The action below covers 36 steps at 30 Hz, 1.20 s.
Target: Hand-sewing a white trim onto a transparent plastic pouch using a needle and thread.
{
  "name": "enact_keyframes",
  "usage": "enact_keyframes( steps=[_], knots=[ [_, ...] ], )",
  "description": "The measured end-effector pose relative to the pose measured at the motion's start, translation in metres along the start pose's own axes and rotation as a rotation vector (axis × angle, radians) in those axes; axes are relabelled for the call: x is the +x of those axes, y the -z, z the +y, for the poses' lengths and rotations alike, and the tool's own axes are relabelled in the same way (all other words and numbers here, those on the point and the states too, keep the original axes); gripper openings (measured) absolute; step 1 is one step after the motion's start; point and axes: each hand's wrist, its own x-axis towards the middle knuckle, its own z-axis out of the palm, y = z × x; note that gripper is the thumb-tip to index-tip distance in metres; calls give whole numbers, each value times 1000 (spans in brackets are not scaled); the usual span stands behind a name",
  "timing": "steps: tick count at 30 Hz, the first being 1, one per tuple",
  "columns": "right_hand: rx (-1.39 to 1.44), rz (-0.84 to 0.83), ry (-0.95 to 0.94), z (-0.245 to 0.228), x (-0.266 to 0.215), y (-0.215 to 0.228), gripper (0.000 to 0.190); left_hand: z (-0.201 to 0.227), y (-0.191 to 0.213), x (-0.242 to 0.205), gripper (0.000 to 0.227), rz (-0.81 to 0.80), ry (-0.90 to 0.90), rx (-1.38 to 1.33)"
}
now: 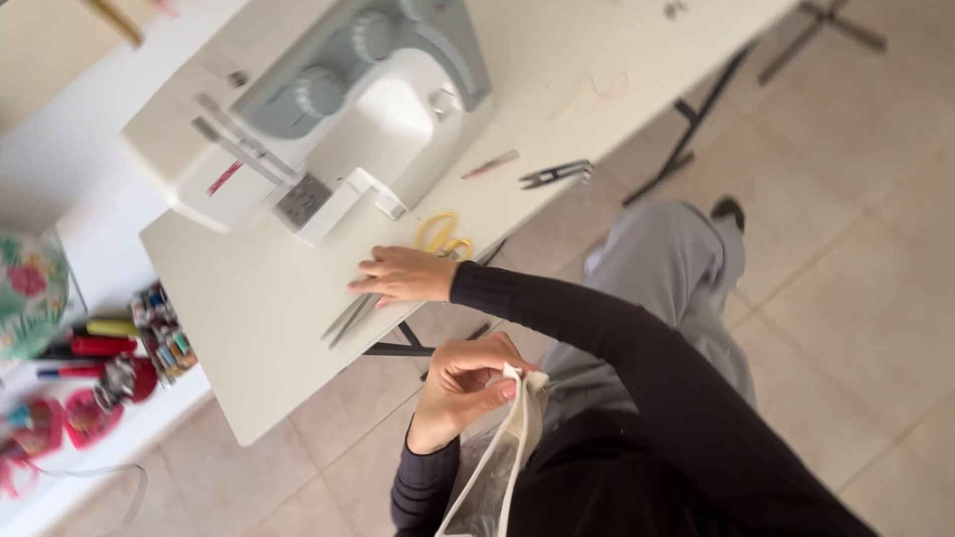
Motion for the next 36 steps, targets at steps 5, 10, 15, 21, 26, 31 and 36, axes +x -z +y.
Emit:
enact_keyframes(
  steps=[5, 10, 15, 21, 26, 31, 36],
  knots=[
    [186, -34, 15, 5, 4, -7, 54, -19, 17, 8, 19, 61, 1, -48],
    [516, -3, 19, 66, -48, 71, 32, -38, 33, 22, 17, 191, 18, -52],
    [-244, 54, -368, 200, -174, 171, 15, -49, 35, 50, 20, 229, 128, 37],
    [-544, -182, -338, 232, -195, 189, 9, -71, 17, 82, 16, 246, 210, 6],
    [-534, -84, -320, 243, -193, 176, 8, -90, 4, 105, 17, 217, 160, -72],
    [-300, 194, -411, 212, -195, 192, 29, -115, -26, 133, 23, 311, 190, -133],
    [428, 368, -795, 86, -243, 259, 10, -140, -68, 148, 30, 457, 224, -154]
  ],
)
